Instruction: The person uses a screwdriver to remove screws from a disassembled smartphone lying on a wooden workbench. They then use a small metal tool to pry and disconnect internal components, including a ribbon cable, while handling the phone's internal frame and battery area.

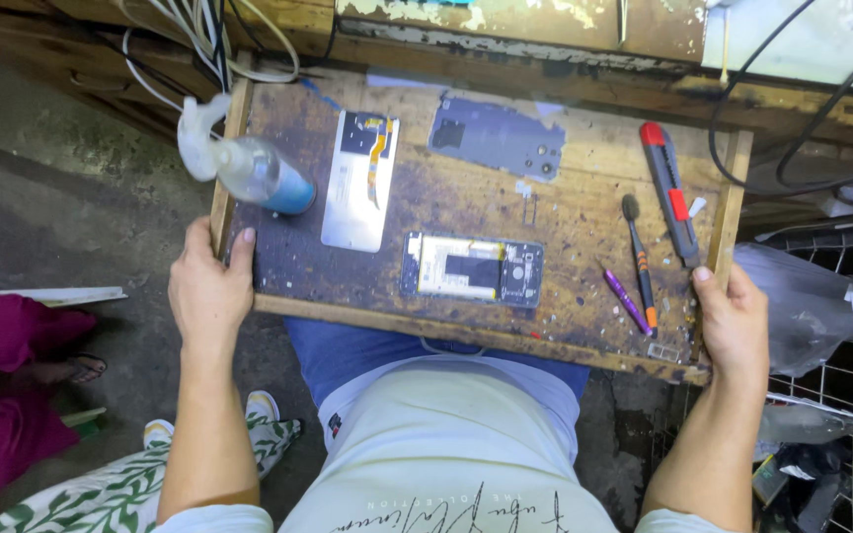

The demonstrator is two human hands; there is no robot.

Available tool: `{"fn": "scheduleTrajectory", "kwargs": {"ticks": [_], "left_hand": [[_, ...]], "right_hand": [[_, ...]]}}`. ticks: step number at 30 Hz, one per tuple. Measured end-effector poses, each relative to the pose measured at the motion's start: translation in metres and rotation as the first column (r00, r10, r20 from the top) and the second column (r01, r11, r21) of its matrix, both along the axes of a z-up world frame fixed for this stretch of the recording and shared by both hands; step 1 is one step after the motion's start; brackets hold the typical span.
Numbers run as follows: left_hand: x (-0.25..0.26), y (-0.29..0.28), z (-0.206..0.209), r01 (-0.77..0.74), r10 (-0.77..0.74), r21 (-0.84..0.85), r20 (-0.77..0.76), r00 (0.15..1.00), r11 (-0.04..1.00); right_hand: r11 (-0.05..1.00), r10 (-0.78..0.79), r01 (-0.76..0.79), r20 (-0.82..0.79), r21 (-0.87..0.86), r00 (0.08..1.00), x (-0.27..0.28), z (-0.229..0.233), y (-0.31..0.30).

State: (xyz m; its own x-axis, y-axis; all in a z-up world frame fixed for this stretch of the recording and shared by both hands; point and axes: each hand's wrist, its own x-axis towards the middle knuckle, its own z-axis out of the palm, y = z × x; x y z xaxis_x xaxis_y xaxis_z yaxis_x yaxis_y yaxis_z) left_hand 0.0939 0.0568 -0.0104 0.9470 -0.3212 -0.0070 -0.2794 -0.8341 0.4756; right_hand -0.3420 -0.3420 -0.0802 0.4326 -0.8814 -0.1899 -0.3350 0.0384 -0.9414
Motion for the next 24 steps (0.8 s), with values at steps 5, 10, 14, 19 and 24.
{"fn": "scheduleTrajectory", "kwargs": {"ticks": [5, 10, 14, 19, 24], "left_hand": [[-0.013, 0.021, -0.004, 0.015, -0.016, 0.028, 0.019, 1.000, 0.999], [-0.024, 0.040, -0.005, 0.050, -0.050, 0.013, 0.007, 0.999, 0.999], [-0.027, 0.047, -0.006, 0.059, -0.059, 0.013, -0.003, 0.998, 0.998], [-0.028, 0.047, -0.008, 0.081, -0.082, 0.022, 0.036, 0.996, 0.996], [-0.029, 0.050, -0.007, 0.133, -0.132, -0.014, 0.071, 0.989, 0.991]], "right_hand": [[0.999, -0.023, 0.022, 0.007, 0.033, 1.000, -0.021, -0.001, 0.027], [0.996, -0.052, 0.051, 0.024, 0.072, 0.998, -0.034, -0.002, 0.049], [0.997, -0.040, 0.040, -0.003, 0.070, 0.999, -0.037, 0.000, 0.053], [0.990, -0.058, 0.024, -0.241, -0.139, 0.969, -0.033, 0.013, 0.058], [0.793, -0.284, 0.027, -0.330, -0.608, 0.900, -0.019, 0.040, 0.065]]}}
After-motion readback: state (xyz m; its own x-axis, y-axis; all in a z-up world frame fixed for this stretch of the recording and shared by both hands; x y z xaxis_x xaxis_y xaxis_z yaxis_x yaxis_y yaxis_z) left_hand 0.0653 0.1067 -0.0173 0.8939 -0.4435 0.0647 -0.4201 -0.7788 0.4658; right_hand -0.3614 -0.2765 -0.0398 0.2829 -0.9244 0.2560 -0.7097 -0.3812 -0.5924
